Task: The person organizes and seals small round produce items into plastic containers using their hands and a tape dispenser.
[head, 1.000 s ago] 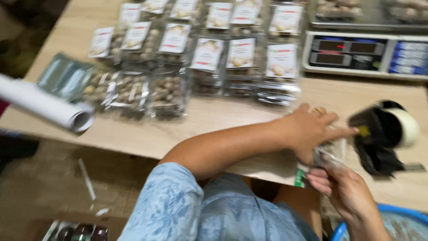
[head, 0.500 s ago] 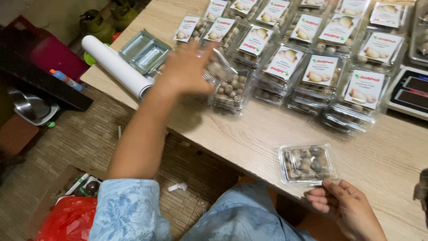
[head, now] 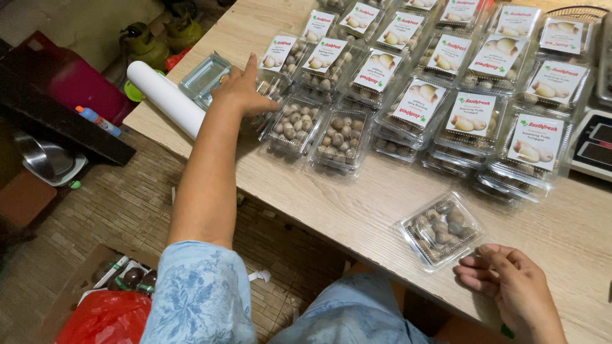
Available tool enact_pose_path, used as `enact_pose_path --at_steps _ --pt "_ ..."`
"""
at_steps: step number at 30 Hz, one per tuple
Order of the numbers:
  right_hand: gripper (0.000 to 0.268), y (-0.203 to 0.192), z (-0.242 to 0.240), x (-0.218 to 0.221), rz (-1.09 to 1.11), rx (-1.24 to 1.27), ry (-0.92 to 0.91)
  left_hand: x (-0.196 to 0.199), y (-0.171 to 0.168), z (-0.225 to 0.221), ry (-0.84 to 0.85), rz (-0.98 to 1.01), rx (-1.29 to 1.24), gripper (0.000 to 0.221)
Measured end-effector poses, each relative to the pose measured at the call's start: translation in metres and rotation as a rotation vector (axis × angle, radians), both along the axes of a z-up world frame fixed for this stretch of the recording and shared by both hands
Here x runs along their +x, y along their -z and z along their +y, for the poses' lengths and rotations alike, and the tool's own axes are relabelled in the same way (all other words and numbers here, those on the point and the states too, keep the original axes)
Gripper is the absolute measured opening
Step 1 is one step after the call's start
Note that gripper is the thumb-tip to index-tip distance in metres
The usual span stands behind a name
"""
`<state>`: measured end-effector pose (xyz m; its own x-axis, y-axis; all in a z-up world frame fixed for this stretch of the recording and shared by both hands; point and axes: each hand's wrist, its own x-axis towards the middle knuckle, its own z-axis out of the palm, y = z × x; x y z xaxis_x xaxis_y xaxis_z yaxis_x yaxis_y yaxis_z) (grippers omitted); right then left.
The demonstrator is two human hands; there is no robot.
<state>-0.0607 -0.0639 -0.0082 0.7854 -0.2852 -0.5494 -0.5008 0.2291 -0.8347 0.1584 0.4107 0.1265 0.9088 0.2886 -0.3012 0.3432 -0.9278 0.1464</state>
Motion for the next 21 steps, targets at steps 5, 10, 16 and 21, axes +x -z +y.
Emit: enact_pose_path --at_steps 5,10,16,21 --pt "0.015 -0.01 0.011 -0.008 0.008 -0.007 -0.007 -0.003 0.001 0.006 0.022 -0.035 -0.032 0.124" --pt "0.029 0.014 0.012 -0.006 -0.041 0.001 -0.02 -0.028 -0.01 -0.019 0.144 -0.376 0.006 0.105" --pt "0.03 0.019 0.02 -0.002 -0.099 0.017 0.006 -0.142 0.058 -0.169 0.731 -0.467 -0.693 0.071" --pt "0.03 0.06 0.005 0.001 -0.231 0.15 -0.026 -0.188 0.062 -0.225 0.734 -0.097 -0.538 0.119"
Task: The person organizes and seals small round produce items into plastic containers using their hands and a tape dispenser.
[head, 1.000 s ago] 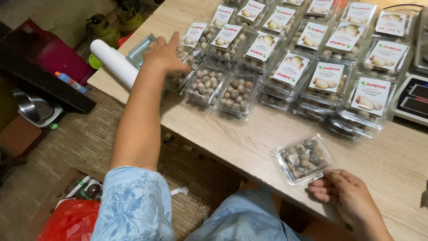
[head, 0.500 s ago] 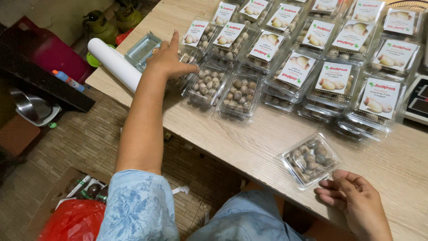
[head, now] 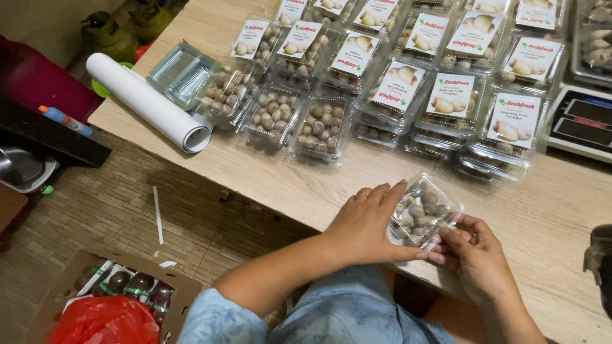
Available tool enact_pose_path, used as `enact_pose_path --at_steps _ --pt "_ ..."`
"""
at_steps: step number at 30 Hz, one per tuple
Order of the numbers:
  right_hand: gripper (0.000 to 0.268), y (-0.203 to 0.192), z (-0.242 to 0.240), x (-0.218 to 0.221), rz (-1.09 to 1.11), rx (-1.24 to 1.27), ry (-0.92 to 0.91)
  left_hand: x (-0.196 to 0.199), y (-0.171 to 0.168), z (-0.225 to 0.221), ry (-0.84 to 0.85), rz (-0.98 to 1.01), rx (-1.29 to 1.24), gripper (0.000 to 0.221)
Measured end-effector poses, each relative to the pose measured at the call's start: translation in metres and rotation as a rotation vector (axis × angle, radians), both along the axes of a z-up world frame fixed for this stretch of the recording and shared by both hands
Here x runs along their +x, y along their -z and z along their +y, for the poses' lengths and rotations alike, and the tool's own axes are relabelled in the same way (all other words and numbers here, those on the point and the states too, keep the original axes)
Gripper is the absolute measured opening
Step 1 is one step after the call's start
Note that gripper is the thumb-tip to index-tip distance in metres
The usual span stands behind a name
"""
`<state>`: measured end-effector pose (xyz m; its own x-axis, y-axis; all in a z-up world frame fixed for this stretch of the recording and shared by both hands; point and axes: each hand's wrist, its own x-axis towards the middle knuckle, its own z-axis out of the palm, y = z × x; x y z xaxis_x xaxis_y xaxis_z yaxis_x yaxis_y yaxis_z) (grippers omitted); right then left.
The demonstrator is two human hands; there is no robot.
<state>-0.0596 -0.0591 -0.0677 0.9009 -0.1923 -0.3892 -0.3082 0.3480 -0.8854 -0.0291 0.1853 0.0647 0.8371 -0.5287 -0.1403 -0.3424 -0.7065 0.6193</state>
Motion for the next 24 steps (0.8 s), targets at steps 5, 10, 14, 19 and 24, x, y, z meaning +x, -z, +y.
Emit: enact_pose_path --at_steps 5,10,14,19,24 --pt "0.035 0.007 0.016 0.008 -0.015 0.034 -0.111 -0.01 0.039 -0.013 -0.144 -0.237 0.105 0.125" --pt "0.034 -0.023 0.059 0.011 0.005 0.035 -0.152 -0.015 0.027 0.015 -0.185 -0.25 0.08 0.111" --pt "0.038 -0.061 0.099 0.03 -0.051 0.008 -0.203 -0.011 -0.012 0.056 -0.231 -0.241 0.111 0.112" --pt "0.049 -0.129 0.185 0.092 -0.148 -0.117 -0.332 0.027 -0.042 0.119 -0.404 -0.466 0.055 0.115" --pt "0.048 -0.121 0.243 0.178 -0.191 -0.091 -0.373 0.098 -0.041 0.163 -0.505 -0.435 0.157 0.121"
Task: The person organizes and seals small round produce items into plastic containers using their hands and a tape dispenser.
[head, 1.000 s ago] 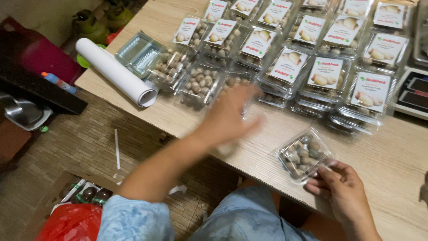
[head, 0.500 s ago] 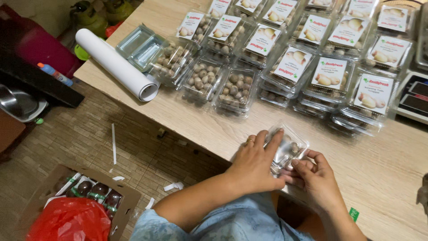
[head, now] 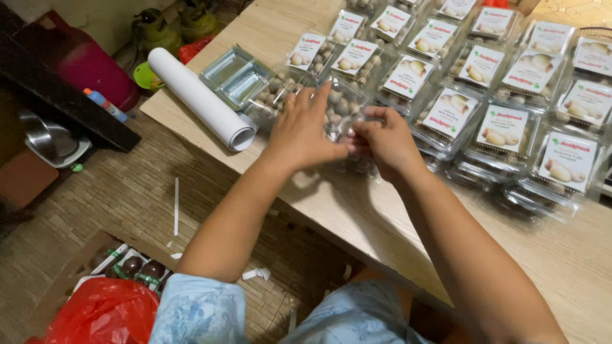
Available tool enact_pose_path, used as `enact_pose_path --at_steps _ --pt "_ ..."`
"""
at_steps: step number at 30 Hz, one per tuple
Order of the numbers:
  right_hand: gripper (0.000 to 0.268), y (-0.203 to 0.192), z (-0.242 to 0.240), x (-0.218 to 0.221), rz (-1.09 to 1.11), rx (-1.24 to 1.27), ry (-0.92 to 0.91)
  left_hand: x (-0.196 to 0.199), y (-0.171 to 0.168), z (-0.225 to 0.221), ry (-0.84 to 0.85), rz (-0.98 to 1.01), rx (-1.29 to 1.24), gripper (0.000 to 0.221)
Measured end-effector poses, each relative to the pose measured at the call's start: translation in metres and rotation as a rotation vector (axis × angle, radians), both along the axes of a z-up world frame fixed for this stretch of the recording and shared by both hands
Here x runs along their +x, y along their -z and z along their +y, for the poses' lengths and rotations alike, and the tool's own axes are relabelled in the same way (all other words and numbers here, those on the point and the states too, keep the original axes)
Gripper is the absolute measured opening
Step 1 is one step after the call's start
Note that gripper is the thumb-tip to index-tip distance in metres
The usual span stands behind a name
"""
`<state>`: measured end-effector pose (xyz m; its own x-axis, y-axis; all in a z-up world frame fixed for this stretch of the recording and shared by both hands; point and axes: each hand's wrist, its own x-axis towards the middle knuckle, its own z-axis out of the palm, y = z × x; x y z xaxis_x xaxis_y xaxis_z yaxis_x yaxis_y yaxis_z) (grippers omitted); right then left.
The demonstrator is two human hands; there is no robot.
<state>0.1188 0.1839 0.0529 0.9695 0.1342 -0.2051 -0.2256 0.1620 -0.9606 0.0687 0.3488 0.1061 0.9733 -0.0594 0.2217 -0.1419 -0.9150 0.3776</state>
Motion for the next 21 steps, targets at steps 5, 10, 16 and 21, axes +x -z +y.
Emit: enact_pose_path --at_steps 5,10,16,21 --pt "0.044 0.023 0.028 0.053 0.033 -0.037 0.022 -0.009 -0.007 0.013 -0.049 -0.004 0.014 0.107" --pt "0.048 0.032 0.028 0.055 0.014 -0.067 0.036 -0.04 0.069 0.021 -0.118 -0.274 -0.292 0.038" --pt "0.053 0.014 0.016 0.035 -0.04 -0.059 0.06 -0.024 0.116 0.036 -0.175 -0.201 -0.461 0.028" --pt "0.047 -0.008 -0.016 -0.023 -0.429 -0.434 0.025 -0.026 0.094 0.031 -0.161 -0.182 -0.467 0.03"
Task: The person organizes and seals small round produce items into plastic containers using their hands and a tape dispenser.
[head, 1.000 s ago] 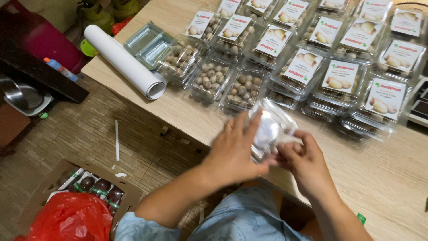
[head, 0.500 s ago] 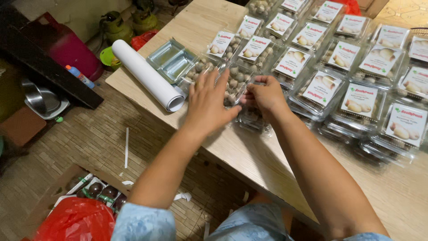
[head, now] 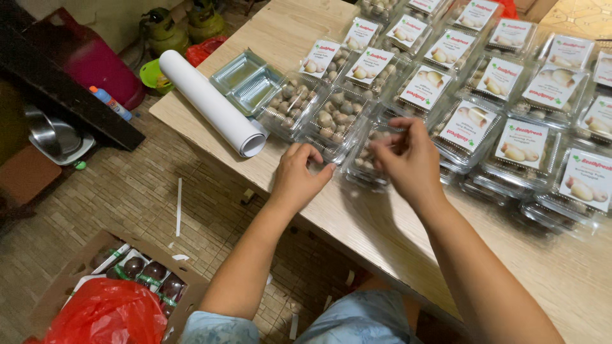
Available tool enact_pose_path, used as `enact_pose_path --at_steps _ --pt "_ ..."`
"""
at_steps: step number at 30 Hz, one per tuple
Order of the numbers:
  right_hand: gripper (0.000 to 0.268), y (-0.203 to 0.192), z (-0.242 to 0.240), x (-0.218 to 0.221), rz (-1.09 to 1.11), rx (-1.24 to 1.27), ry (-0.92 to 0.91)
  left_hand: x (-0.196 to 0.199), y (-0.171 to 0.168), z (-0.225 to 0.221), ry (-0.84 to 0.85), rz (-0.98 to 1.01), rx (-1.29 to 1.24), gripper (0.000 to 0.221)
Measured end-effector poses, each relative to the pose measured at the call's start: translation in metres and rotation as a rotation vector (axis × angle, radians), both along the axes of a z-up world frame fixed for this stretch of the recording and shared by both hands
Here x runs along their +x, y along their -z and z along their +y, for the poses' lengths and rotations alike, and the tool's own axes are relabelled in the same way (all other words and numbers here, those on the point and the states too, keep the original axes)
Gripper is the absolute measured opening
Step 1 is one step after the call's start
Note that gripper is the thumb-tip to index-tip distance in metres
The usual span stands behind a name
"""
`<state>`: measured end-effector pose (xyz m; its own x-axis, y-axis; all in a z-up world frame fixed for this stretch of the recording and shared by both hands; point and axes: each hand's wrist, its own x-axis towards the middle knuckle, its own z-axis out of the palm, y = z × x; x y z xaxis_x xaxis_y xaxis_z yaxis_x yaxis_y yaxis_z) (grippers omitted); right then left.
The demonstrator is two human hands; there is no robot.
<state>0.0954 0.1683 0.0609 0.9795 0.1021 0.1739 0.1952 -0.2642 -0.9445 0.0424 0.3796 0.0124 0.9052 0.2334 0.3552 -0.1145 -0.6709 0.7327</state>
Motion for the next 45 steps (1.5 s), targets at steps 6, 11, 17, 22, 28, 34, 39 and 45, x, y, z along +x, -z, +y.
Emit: enact_pose_path --at_steps 6,11,17,22,28,34,39,45 --pt "0.052 0.068 -0.041 -0.028 -0.913 -0.898 0.119 -0.007 0.01 -0.006 -0.009 0.041 0.081 0.029" --pt "0.047 0.096 -0.044 -0.027 -0.931 -0.764 0.193 -0.022 0.006 -0.033 0.07 0.21 0.042 0.022" --pt "0.045 0.096 -0.036 -0.032 -0.694 -0.574 0.107 -0.019 0.02 -0.063 0.079 0.316 0.148 0.028" --pt "0.042 0.09 -0.028 -0.038 -0.583 -0.495 0.057 -0.018 0.027 -0.066 -0.025 0.248 0.096 0.026" --pt "0.047 0.081 -0.034 -0.045 -0.577 -0.518 0.021 -0.022 0.034 -0.061 -0.045 0.226 0.146 0.025" --pt "0.042 0.051 -0.065 -0.088 -0.631 -0.463 0.112 -0.046 0.026 -0.069 0.03 0.147 0.204 0.013" --pt "0.039 0.057 -0.113 -0.132 -0.677 -0.478 0.194 -0.039 -0.036 -0.032 0.066 -0.117 0.166 0.002" --pt "0.035 0.093 -0.147 -0.183 -0.675 -0.582 0.304 0.113 -0.039 0.156 -0.337 -0.277 0.513 0.01"
